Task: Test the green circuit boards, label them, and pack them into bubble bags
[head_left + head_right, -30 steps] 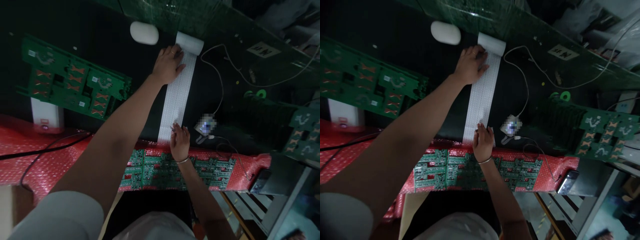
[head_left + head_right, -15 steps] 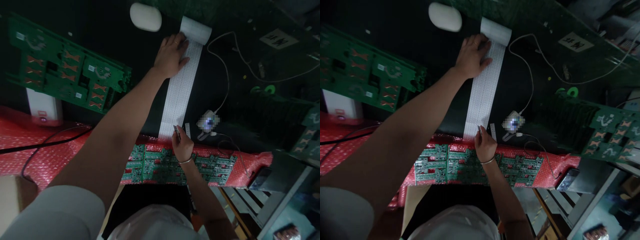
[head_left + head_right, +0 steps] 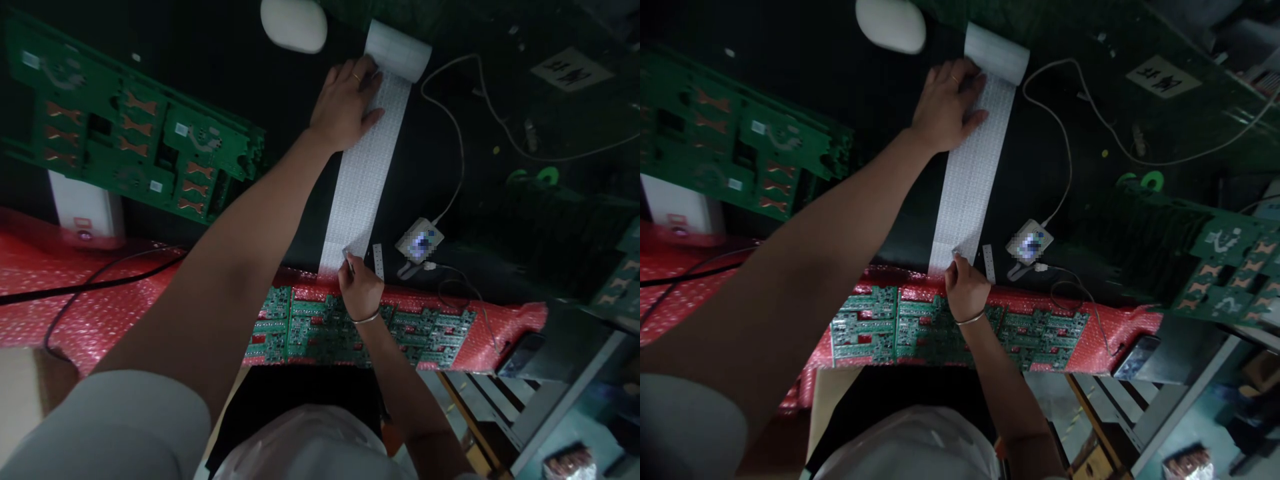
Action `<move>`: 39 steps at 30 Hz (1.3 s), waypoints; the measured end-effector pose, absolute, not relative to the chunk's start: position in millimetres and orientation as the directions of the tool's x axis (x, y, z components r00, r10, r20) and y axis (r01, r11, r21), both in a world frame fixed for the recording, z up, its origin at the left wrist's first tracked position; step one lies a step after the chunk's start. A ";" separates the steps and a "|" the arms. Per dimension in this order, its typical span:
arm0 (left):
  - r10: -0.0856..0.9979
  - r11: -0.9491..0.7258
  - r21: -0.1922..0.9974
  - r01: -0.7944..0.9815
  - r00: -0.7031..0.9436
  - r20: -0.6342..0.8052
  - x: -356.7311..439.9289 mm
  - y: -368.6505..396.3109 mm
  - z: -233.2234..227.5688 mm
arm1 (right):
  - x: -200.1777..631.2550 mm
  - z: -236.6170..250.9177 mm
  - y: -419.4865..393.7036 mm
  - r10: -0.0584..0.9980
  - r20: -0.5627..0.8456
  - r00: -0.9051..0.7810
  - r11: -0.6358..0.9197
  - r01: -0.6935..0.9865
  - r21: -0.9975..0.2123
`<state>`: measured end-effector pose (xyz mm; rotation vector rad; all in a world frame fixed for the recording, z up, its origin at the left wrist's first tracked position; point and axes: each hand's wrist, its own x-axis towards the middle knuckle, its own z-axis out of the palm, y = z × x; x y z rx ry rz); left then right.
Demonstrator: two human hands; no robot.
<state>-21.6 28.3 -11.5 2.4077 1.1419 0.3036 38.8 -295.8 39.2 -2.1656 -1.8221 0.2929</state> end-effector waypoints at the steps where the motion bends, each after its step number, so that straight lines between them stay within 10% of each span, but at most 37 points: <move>1: 0.772 -0.563 0.479 0.674 0.635 0.014 -22.0 28.2 -11.8 | 38.5 38.9 -295.9 0.984 0.023 0.176 -0.157 0.926 -0.343; 18: 0.779 -0.565 0.467 0.680 0.626 0.031 -21.7 31.0 -13.9 | 29.3 45.8 -295.8 0.978 -0.062 0.199 -0.208 0.941 -0.268; 25: 0.789 -0.575 0.458 0.678 0.607 0.092 -22.7 27.5 -15.1 | 43.3 45.7 -294.2 0.952 0.063 0.300 -0.239 0.854 -0.462; 39: 0.807 -0.478 0.724 0.497 0.574 0.139 -26.5 40.7 -35.6 | 41.6 37.2 -270.0 0.999 -0.039 0.004 -0.021 0.892 -0.452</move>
